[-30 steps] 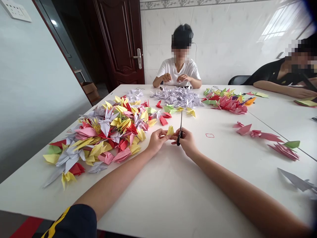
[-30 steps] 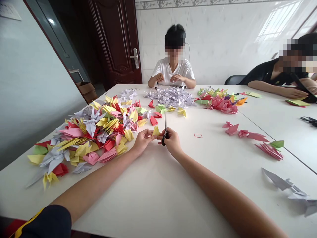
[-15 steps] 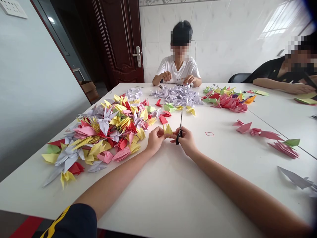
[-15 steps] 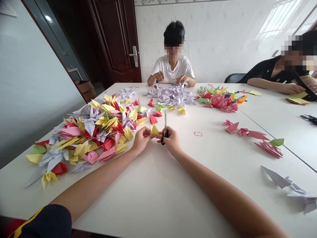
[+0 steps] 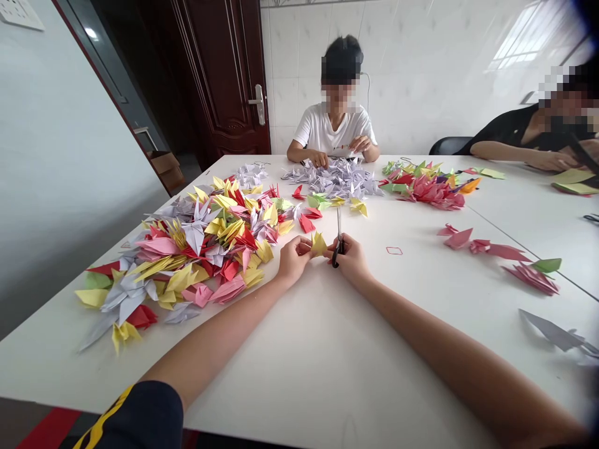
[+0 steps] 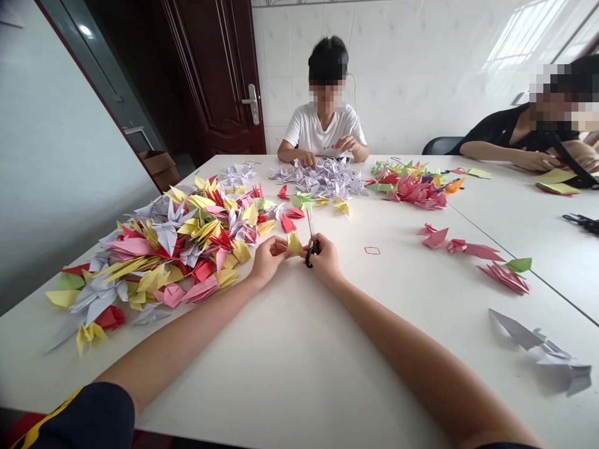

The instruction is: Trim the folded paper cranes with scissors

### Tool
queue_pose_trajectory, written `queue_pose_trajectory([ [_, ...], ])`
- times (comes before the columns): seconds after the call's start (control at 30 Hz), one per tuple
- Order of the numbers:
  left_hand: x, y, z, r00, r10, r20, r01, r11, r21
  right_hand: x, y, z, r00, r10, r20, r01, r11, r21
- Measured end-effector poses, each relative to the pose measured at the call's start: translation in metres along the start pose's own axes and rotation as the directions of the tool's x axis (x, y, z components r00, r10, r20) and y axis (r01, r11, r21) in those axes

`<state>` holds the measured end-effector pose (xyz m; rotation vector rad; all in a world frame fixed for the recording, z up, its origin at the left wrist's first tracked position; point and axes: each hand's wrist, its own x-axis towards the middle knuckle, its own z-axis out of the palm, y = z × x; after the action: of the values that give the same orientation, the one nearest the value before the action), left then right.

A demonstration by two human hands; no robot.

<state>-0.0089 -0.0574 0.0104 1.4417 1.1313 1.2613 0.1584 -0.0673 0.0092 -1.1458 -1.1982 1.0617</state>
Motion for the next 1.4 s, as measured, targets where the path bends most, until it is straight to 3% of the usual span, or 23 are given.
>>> queue_pose_trajectory([
  [0.23,0.012,-0.006,0.003,1.0,0.019,-0.01,-0.019,1.0,0.022,0.007,0.013,0.0,0.999,0.028,-0.027,-0.027,0.999,0.031],
  [0.57,0.032,-0.012,0.004,0.998,0.062,0.007,-0.062,0.996,0.061,0.013,0.009,-0.007,0.992,-0.078,-0.096,0.071,0.995,-0.07],
  [0.7,0.029,-0.012,0.004,0.999,0.053,0.009,-0.054,0.997,0.063,0.012,0.008,-0.007,0.997,-0.051,-0.05,0.054,0.998,0.045],
  [0.97,0.029,-0.012,0.007,0.983,0.184,-0.024,-0.177,0.968,0.179,0.009,0.002,-0.005,0.999,0.02,-0.028,-0.015,0.983,0.184],
  [1.4,0.022,-0.006,0.002,0.993,0.1,0.058,-0.104,0.992,0.066,0.009,0.007,-0.007,1.0,0.007,0.0,-0.007,0.989,0.146],
])
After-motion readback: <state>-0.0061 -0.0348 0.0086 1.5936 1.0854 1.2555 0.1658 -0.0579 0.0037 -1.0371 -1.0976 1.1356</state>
